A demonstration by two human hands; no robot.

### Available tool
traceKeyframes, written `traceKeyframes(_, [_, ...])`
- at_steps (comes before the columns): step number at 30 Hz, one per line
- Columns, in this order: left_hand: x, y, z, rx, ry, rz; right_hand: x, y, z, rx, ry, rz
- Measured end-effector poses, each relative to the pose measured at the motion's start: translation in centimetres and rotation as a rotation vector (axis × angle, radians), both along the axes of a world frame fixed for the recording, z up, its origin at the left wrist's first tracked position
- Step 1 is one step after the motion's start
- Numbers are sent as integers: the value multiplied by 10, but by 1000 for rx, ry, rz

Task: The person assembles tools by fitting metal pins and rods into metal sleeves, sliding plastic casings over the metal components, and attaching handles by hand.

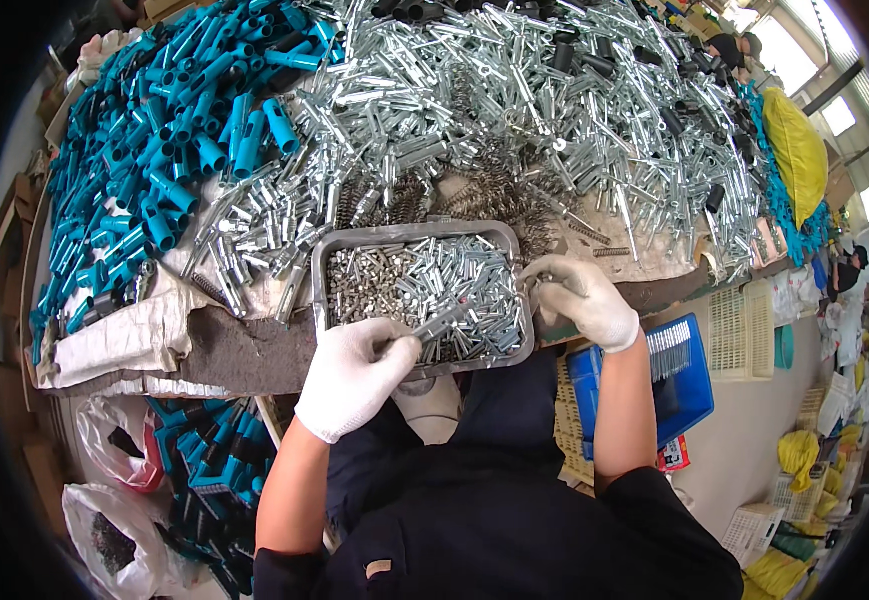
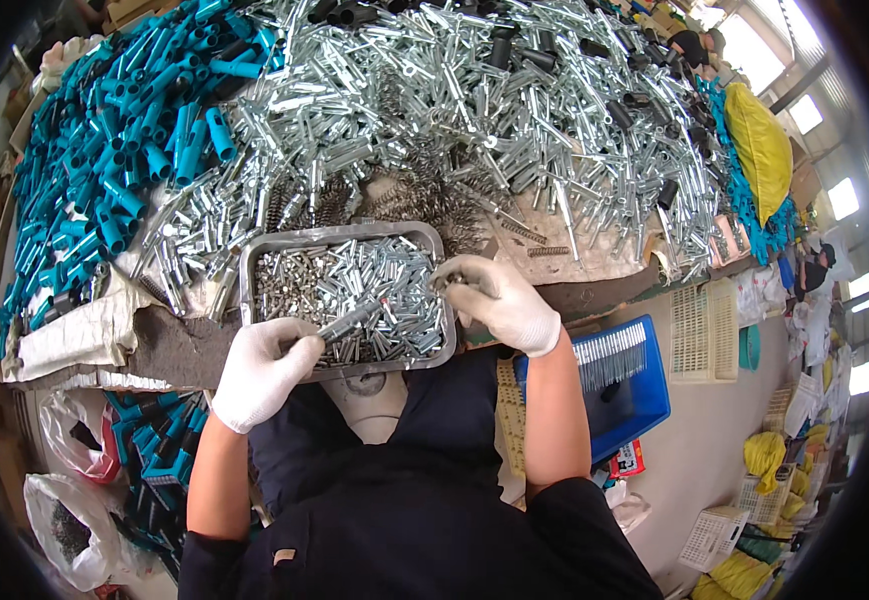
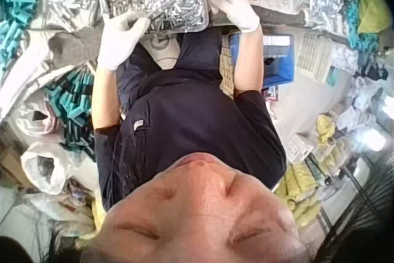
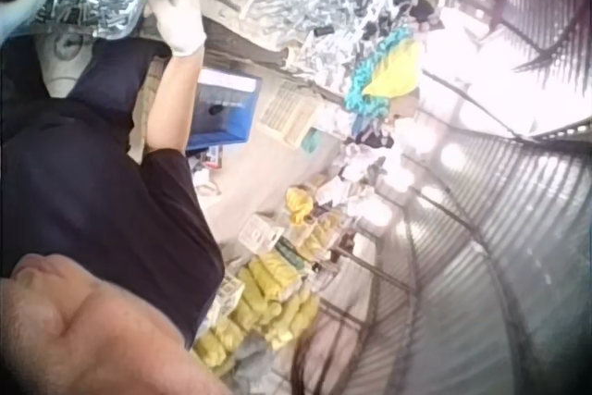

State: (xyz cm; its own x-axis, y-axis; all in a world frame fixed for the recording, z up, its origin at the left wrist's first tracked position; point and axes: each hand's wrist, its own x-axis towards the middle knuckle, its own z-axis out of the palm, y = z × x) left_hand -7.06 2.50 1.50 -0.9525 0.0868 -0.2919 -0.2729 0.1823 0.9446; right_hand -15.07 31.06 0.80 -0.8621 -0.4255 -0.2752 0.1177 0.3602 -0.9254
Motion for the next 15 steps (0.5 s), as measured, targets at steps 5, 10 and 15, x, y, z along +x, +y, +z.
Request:
traceKeyframes(5, [7, -7, 16, -255, 70, -162, 8, -18, -9, -146, -145, 161])
traceKeyframes(10, [7, 3, 16, -326, 202, -217, 23, -56, -3, -85, -298, 202])
traceKeyframes(15, [-3, -13, -9, -322, 186, -244, -16, -75, 30, 425, 88, 525])
